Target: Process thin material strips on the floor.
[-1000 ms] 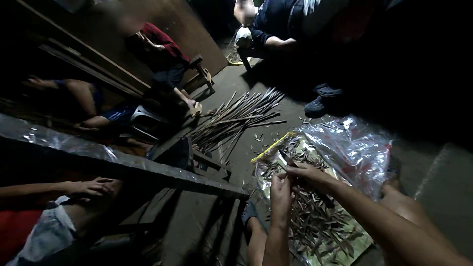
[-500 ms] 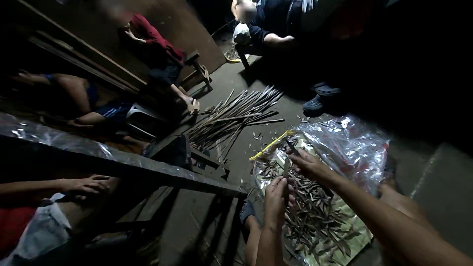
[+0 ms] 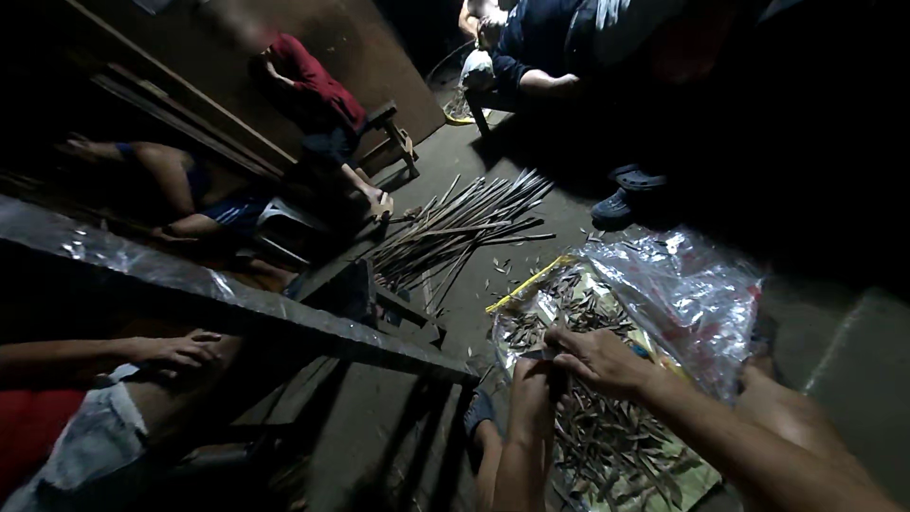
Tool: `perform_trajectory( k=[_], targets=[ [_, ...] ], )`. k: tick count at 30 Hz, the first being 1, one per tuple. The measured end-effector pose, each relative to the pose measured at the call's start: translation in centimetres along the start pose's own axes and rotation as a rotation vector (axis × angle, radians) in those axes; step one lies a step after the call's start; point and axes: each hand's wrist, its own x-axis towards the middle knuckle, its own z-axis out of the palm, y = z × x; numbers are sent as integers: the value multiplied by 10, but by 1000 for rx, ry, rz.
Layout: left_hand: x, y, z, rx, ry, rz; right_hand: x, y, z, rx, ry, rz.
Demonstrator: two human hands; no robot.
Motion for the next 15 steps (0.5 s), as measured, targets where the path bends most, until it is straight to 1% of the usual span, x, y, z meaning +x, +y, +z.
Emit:
perform_trajectory(
  k=[2,4,6,8,11,13,15],
  targets=[
    [-1,1,5,-40,43,-66,-1,2,6,-71,80,-25],
    [-2,-2,11,-61,90,-88,-1,4,11,-92,134,-14],
    [-2,-6,14,-75,106,-50,-1,3,12,-56,137,33],
    [-1,-7,18,-41,88,-15,1,-2,8,20,99,135],
    [-3,-9,22,88,16,23,8,2,3,243,84,336],
    [-1,-13,20,85,13,52,13,11,5,448,105,407],
    [4,-16,17,76,48,92,16,12,1,632,83,460]
  ],
)
